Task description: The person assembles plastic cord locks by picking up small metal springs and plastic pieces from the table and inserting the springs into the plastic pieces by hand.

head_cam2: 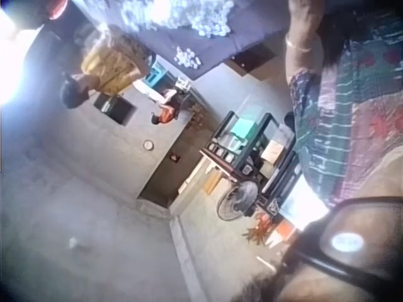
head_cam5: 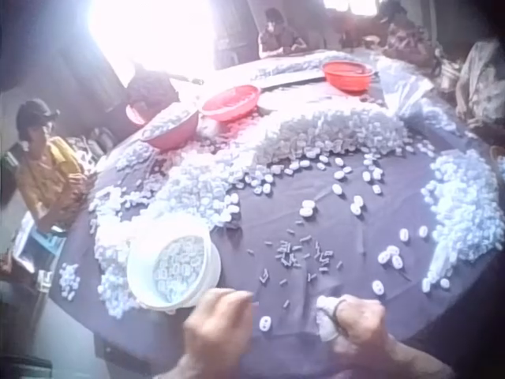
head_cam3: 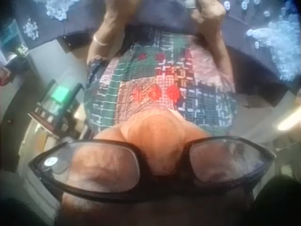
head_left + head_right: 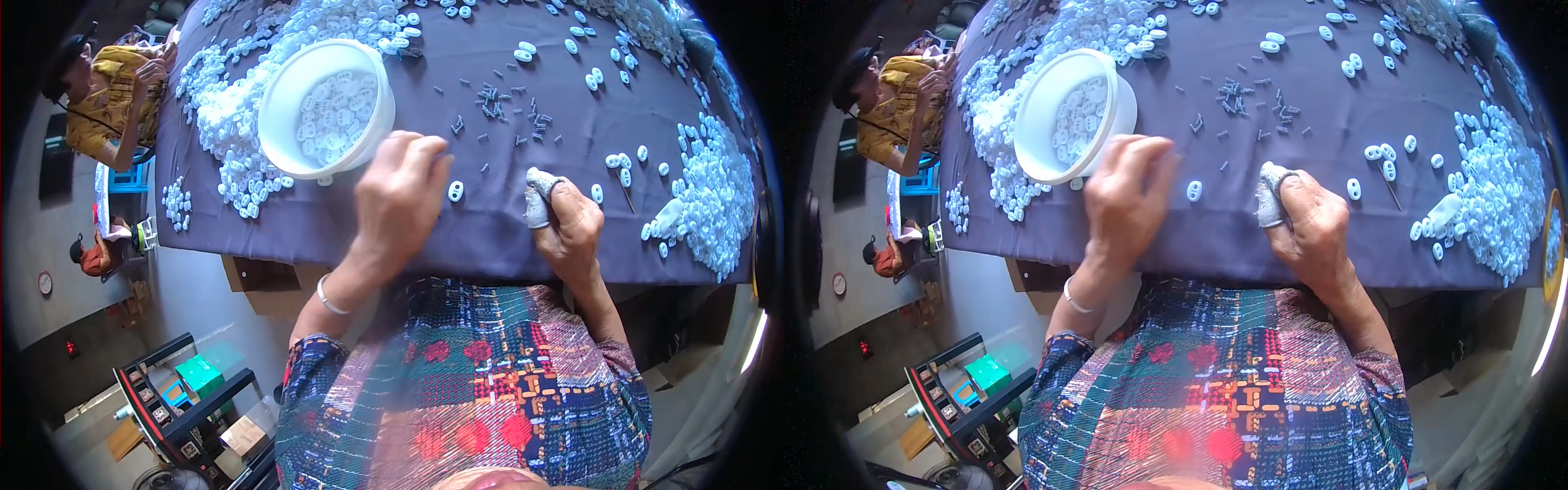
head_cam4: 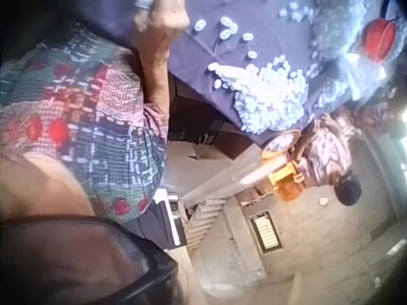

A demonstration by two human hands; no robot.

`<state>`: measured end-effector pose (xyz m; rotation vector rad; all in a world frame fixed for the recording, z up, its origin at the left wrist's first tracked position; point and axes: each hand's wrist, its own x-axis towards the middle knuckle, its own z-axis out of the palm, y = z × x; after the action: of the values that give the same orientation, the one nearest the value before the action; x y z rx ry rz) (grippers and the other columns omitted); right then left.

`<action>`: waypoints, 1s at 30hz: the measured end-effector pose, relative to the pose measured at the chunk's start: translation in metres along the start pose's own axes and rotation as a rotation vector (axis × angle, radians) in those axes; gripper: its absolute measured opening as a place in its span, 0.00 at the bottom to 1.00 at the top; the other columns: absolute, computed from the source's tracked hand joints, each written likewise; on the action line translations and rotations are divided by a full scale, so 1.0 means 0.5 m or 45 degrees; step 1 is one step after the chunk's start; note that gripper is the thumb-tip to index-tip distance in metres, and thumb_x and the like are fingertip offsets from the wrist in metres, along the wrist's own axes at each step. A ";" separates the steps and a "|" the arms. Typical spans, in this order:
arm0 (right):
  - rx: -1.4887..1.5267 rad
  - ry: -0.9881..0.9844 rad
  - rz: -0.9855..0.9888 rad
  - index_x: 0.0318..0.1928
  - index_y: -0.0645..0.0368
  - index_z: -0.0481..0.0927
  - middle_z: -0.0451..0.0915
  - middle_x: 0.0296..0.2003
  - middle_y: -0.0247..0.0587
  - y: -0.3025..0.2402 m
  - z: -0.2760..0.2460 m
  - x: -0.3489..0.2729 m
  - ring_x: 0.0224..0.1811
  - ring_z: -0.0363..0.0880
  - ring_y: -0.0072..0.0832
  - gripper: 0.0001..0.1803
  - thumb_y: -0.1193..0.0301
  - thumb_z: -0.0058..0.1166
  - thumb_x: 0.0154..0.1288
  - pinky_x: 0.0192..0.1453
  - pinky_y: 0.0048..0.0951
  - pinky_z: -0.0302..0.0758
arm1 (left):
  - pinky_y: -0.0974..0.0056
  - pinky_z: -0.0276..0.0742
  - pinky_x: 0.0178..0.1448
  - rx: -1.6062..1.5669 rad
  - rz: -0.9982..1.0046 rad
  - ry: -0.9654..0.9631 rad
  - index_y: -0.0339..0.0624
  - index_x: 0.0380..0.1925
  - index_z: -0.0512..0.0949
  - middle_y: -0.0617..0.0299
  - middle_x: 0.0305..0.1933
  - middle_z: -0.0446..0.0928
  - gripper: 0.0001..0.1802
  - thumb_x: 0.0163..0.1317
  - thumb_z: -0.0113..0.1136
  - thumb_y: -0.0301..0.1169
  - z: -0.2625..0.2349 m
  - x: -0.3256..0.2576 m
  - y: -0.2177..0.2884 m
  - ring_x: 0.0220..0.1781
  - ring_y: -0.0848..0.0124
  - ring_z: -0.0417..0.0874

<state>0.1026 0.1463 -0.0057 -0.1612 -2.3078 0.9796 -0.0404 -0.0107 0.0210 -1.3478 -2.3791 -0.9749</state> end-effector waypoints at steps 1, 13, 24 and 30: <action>-0.005 -0.006 -0.011 0.38 0.71 0.77 0.79 0.30 0.52 0.003 0.003 -0.001 0.30 0.81 0.41 0.10 0.84 0.56 0.52 0.36 0.30 0.76 | 0.63 0.76 0.33 0.001 0.000 0.000 0.38 0.34 0.78 0.55 0.34 0.77 0.09 0.52 0.63 0.23 0.022 0.002 -0.002 0.30 0.64 0.79; 0.054 -0.050 0.003 0.36 0.69 0.77 0.76 0.25 0.50 0.008 0.006 -0.014 0.24 0.77 0.42 0.10 0.83 0.56 0.51 0.29 0.33 0.73 | 0.57 0.73 0.41 0.026 -0.106 -0.253 0.37 0.30 0.72 0.53 0.33 0.73 0.07 0.53 0.60 0.25 0.092 0.039 -0.021 0.38 0.54 0.76; 0.115 -0.046 0.048 0.37 0.70 0.77 0.76 0.25 0.49 0.007 0.001 -0.011 0.23 0.76 0.41 0.10 0.84 0.57 0.50 0.29 0.32 0.72 | 0.61 0.75 0.38 -0.017 -0.124 -0.236 0.37 0.32 0.75 0.57 0.34 0.74 0.08 0.52 0.62 0.23 0.067 0.043 -0.023 0.34 0.64 0.77; 0.116 -0.068 0.054 0.37 0.70 0.77 0.75 0.24 0.49 0.009 0.001 -0.013 0.23 0.76 0.41 0.11 0.84 0.57 0.49 0.28 0.31 0.72 | 0.60 0.71 0.36 -0.019 -0.045 -0.346 0.37 0.29 0.75 0.57 0.32 0.73 0.06 0.52 0.62 0.23 0.069 0.039 -0.023 0.36 0.62 0.75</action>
<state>0.1070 0.1470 -0.0122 -0.1490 -2.3108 1.1213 -0.0567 0.0210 -0.0002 -1.5354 -2.6034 -0.8679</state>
